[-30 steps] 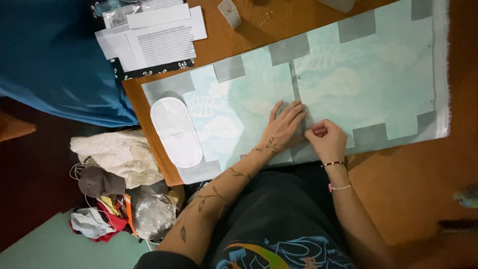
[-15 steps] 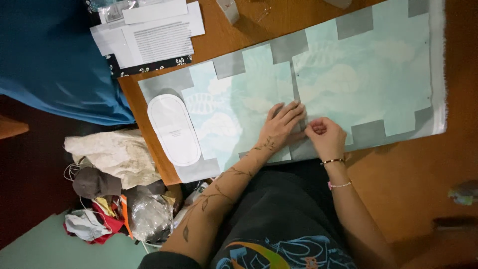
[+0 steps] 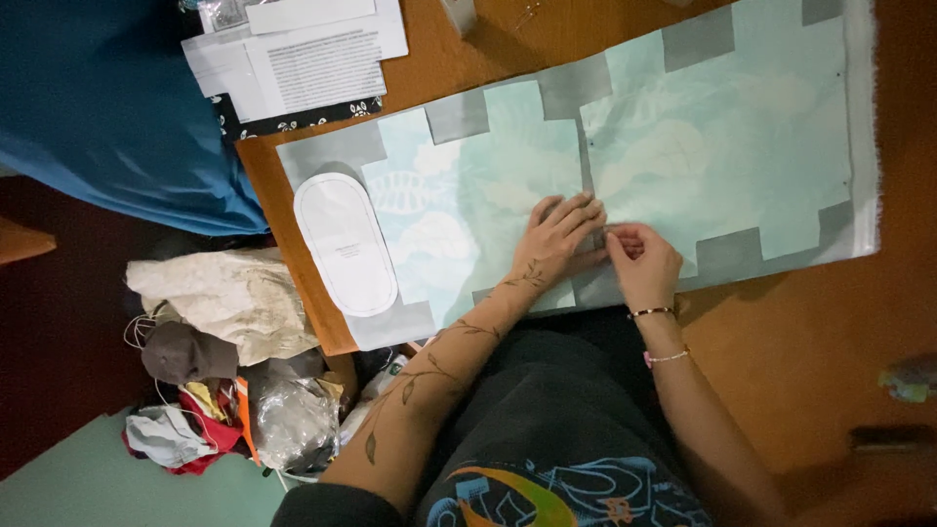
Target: The person aligns two pieces of light blue patterned fabric on a wooden table and secures them together using straight pins. They smooth the fabric with their hands and place pins along the edges and center to hold the layers in place.
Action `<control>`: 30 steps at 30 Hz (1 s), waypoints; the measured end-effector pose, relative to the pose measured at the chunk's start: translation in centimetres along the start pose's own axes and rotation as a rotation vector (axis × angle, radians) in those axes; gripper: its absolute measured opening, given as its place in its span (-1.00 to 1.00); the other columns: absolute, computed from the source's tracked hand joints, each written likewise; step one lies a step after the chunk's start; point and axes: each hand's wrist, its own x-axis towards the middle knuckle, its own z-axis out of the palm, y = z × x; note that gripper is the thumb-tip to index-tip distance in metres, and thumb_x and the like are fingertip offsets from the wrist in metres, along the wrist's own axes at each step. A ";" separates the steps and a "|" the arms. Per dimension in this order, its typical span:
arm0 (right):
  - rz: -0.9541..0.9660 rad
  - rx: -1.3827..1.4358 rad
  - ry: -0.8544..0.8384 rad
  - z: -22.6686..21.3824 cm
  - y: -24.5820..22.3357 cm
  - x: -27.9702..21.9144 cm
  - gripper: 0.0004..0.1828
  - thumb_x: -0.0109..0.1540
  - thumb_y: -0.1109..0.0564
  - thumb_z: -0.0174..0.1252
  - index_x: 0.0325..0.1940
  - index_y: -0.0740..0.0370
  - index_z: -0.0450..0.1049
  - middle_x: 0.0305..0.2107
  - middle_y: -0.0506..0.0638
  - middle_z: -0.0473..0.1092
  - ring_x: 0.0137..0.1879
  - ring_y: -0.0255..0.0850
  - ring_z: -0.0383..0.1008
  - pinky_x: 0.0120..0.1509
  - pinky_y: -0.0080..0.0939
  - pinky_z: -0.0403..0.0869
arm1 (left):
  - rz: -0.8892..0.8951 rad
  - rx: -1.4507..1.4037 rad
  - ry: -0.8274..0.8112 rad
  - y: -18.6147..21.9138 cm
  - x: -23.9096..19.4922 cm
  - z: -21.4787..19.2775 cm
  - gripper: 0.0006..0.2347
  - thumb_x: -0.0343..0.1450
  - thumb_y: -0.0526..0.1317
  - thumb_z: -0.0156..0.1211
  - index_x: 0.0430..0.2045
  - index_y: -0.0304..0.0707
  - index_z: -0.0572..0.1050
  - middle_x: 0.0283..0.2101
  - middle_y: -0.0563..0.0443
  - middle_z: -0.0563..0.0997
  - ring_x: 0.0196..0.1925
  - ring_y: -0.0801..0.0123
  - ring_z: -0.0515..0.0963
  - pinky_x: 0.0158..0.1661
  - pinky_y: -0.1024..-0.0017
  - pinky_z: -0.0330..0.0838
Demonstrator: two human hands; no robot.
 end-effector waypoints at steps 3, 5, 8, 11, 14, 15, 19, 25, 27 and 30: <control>0.032 0.061 0.031 -0.6 -1.8 -0.5 -0.94 0.28 0.12 0.29 -0.21 0.13 0.59 -0.45 -0.02 0.54 -0.33 -0.13 0.54 -0.18 -0.13 0.48 | -0.033 -0.006 -0.034 0.4 0.1 -0.4 -0.66 0.32 0.12 0.30 -0.20 -0.04 0.55 -0.01 0.14 0.58 0.21 0.38 0.51 0.24 0.21 0.25; -0.005 0.057 0.048 -0.4 -2.0 -0.7 -0.94 0.29 0.16 0.26 -0.20 0.19 0.57 -0.45 0.05 0.53 -0.31 -0.03 0.55 -0.17 -0.06 0.48 | -0.045 -0.009 -0.026 0.2 -0.2 0.3 -0.65 0.30 0.12 0.33 -0.18 -0.02 0.54 -0.02 0.15 0.58 0.20 0.38 0.51 0.25 0.22 0.26; -0.067 0.045 0.083 -0.1 -1.8 -1.3 -0.95 0.29 0.21 0.23 -0.19 0.25 0.53 -0.44 0.16 0.50 -0.25 0.14 0.53 -0.15 0.08 0.46 | -0.065 -0.039 -0.033 0.1 -0.4 0.4 -0.62 0.27 0.11 0.36 -0.14 0.00 0.53 -0.01 0.14 0.58 0.22 0.37 0.51 0.27 0.22 0.23; -0.109 0.026 0.135 1.1 -0.4 -1.1 -0.94 0.27 0.22 0.26 -0.19 0.22 0.51 -0.44 0.14 0.47 -0.25 0.16 0.50 -0.14 0.09 0.44 | -0.078 -0.080 -0.053 0.2 -0.2 -0.1 -0.60 0.26 0.09 0.38 -0.13 -0.03 0.51 0.00 0.12 0.58 0.23 0.35 0.50 0.28 0.21 0.21; -0.117 0.012 0.185 1.4 -0.6 -1.0 -0.92 0.25 0.22 0.29 -0.21 0.16 0.52 -0.45 0.07 0.46 -0.27 0.08 0.50 -0.15 0.00 0.45 | -0.082 -0.095 -0.057 0.0 -0.4 0.1 -0.60 0.24 0.07 0.40 -0.15 -0.05 0.51 0.01 0.11 0.58 0.23 0.35 0.50 0.28 0.20 0.21; -0.109 0.012 0.197 1.2 -1.0 -1.2 -0.92 0.25 0.21 0.30 -0.21 0.14 0.52 -0.45 0.04 0.46 -0.27 0.04 0.50 -0.15 -0.03 0.45 | -0.081 -0.092 -0.056 0.1 -0.6 0.3 -0.60 0.23 0.06 0.42 -0.15 -0.06 0.51 0.02 0.11 0.58 0.24 0.36 0.49 0.29 0.19 0.21; -0.070 -0.003 0.208 1.1 -1.9 -1.2 -0.92 0.25 0.21 0.30 -0.21 0.15 0.52 -0.46 0.03 0.47 -0.30 0.04 0.50 -0.18 -0.02 0.44 | -0.083 -0.096 -0.063 0.3 -0.3 0.0 -0.63 0.25 0.03 0.41 -0.18 -0.09 0.52 0.01 0.10 0.58 0.24 0.35 0.49 0.29 0.18 0.20; 0.002 0.024 0.211 0.8 -2.2 -0.7 -0.79 0.23 0.14 0.38 -0.22 0.20 0.46 -0.47 0.12 0.49 -0.31 0.14 0.52 -0.21 0.07 0.43 | -0.068 -0.078 -0.052 0.3 -0.2 -0.2 -0.60 0.20 0.05 0.45 -0.19 -0.08 0.54 -0.02 0.10 0.60 0.21 0.33 0.51 0.26 0.17 0.23; 0.063 0.050 0.186 0.5 -2.4 -0.7 -0.75 0.22 0.08 0.40 -0.24 0.15 0.43 -0.44 0.04 0.52 -0.30 0.04 0.54 -0.19 -0.03 0.44 | -0.079 -0.094 -0.058 0.2 -0.5 0.1 -0.58 0.17 0.03 0.47 -0.18 -0.06 0.54 0.02 0.12 0.59 0.26 0.37 0.48 0.29 0.17 0.21; 0.063 0.035 0.131 0.3 -1.0 0.2 -0.71 0.20 0.05 0.43 -0.30 0.13 0.42 -0.48 -0.01 0.52 -0.33 -0.05 0.54 -0.19 -0.07 0.45 | -0.077 -0.079 -0.039 0.5 0.2 -0.5 -0.62 0.23 0.06 0.43 -0.22 -0.09 0.52 -0.01 0.12 0.59 0.24 0.36 0.49 0.29 0.18 0.20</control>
